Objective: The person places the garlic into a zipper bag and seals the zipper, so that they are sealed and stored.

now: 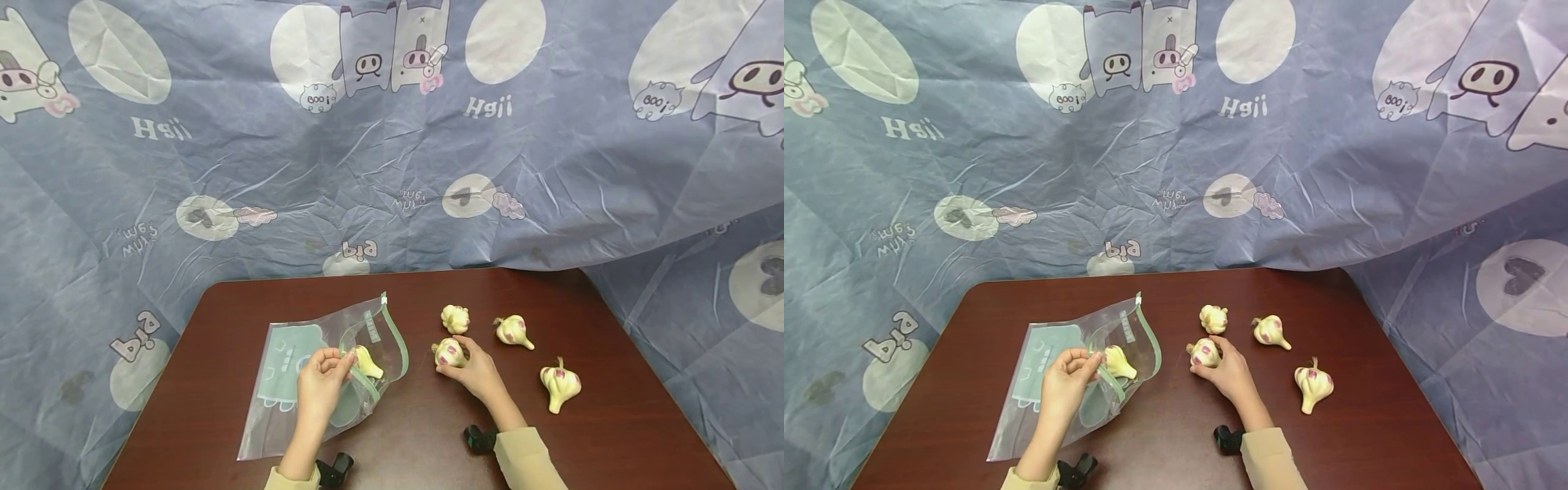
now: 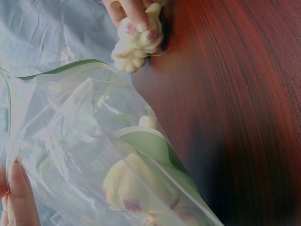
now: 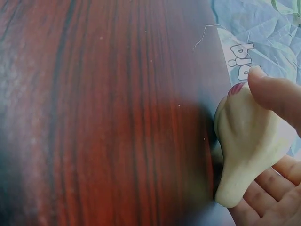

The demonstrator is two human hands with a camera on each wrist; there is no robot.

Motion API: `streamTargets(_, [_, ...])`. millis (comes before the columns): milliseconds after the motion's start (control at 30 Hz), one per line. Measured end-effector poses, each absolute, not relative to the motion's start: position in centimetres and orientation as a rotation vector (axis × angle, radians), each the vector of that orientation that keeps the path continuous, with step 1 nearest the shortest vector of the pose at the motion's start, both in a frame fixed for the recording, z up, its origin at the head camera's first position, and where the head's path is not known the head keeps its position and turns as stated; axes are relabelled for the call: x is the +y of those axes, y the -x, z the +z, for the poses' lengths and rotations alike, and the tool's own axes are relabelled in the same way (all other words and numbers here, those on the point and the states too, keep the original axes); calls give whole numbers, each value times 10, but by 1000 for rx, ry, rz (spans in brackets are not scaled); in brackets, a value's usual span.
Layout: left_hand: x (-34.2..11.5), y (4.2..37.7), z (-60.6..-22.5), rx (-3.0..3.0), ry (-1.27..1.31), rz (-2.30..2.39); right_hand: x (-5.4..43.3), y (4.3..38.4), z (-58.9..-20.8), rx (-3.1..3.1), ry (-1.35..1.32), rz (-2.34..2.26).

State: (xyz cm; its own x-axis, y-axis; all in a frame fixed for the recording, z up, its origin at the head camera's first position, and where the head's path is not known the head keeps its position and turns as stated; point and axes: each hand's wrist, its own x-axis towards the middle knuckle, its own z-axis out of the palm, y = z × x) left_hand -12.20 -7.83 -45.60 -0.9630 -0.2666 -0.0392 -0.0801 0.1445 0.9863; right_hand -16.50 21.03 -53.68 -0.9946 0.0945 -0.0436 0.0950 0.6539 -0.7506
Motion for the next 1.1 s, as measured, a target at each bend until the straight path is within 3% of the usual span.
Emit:
streamTargets(433, [-78,120,-453,-2271,-341,-1937,212,160,-529,2814,-171,-1427])
streamTargets(700, [-79,119,-454,-2269,-336,-1949,202,159,-496,2774,-121,-1578])
streamTargets(1100, [-78,119,-457,-2277,-297,-1951,142,159,-448,2636,233,-1679])
